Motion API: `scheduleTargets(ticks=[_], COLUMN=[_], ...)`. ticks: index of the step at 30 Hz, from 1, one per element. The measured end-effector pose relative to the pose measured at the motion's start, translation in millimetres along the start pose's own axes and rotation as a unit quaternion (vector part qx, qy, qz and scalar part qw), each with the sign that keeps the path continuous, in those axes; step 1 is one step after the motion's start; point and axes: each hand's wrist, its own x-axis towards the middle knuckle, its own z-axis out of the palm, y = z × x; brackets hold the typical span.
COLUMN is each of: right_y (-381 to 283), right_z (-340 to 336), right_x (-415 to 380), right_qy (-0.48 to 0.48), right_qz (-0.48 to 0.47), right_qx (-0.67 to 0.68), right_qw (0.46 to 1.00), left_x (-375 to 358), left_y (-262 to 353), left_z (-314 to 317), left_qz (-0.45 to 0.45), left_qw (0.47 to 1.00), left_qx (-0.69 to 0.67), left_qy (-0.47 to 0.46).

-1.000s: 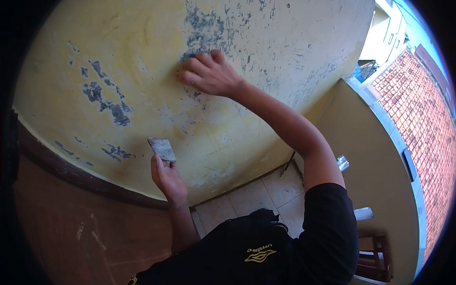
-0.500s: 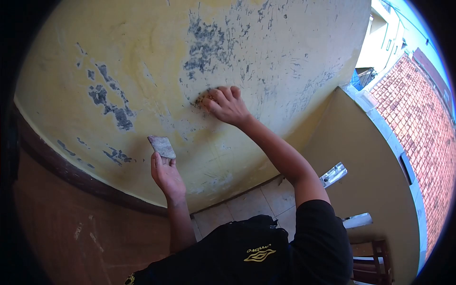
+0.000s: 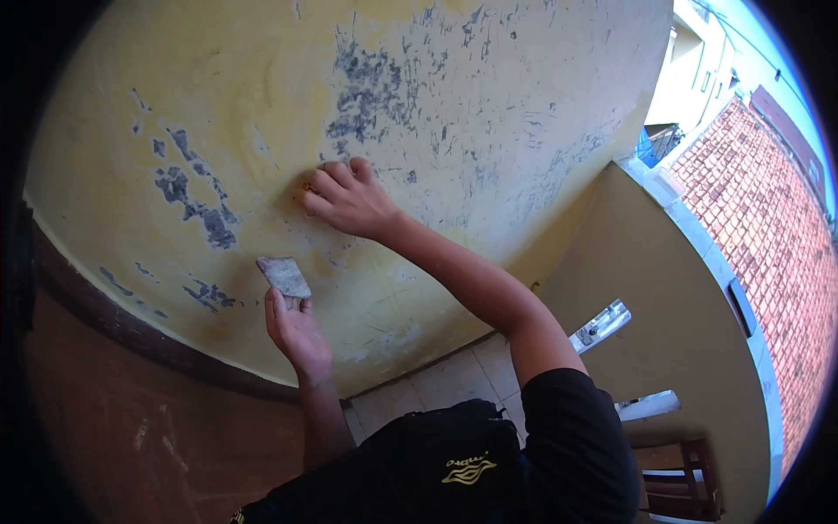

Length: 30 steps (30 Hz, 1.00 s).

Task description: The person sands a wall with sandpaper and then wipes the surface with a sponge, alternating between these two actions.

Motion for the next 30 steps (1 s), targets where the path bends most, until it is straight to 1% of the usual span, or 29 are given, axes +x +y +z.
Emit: scheduleTargets(ticks=[2,5,6,7,8,10,12,13,14,15,17,19,20,22,24,26,28,30], right_y=[42,120,137,152,147,116,52,18,-6,-12,-8,24,49,97,128,127,93,38], right_z=[-5,-33,-41,-43,-38,-21,-8,0,4,2,-3,-10,-12,-29,-44,-43,-27,-4], right_x=[20,90,108,115,110,88,29,-5,-41,-57,-72,-42,-23,23,62,74,53,-3], right_qy=[0.034,0.11,0.135,0.146,0.146,0.161,0.084,0.064,0.017,0.013,-0.039,0.01,0.036,0.049,0.097,0.141,0.139,0.096], right_qz=[0.017,0.196,0.253,0.289,0.29,0.305,0.231,0.196,0.141,0.139,0.023,0.04,0.068,0.17,0.269,0.347,0.352,0.276], right_qx=[-0.024,-0.057,-0.061,-0.059,-0.06,-0.045,-0.016,0.002,0.026,0.029,0.041,-0.013,-0.027,-0.052,-0.053,-0.027,-0.014,0.014], right_qw=[0.999,0.973,0.956,0.944,0.944,0.937,0.969,0.978,0.989,0.99,0.998,0.999,0.997,0.983,0.957,0.927,0.926,0.956], left_x=[5,4,3,5,2,-3,-3,-6,-8,-8,-8,-9,-10,-15,-22,-25,-27,-32], left_y=[1,-4,-9,-9,-10,-7,-11,-13,-15,-15,-16,-20,-20,-21,-21,-23,-26,-29], left_z=[-5,-20,-28,-29,-27,-12,-13,-14,-13,-13,-10,-10,-10,-10,-13,-12,-9,-7], left_qz=[0.016,0.017,0.007,-0.002,-0.003,0.006,0.004,0.002,-0.001,-0.006,-0.007,-0.001,-0.001,-0.005,-0.007,-0.007,-0.027,-0.046], left_qw=[1.0,1.0,1.0,0.999,0.999,1.0,1.0,1.0,1.0,1.0,0.999,0.999,0.999,1.0,1.0,1.0,0.999,0.998], left_qx=[0.01,0.016,0.02,0.024,0.024,-0.005,-0.01,-0.014,-0.016,-0.007,-0.001,-0.006,-0.004,-0.002,0.005,0.009,-0.003,-0.024], left_qy=[-0.011,-0.005,-0.018,-0.033,-0.033,0.02,0.01,0.002,0.006,-0.01,-0.032,-0.04,-0.044,-0.027,-0.024,-0.025,0.017,0.033])
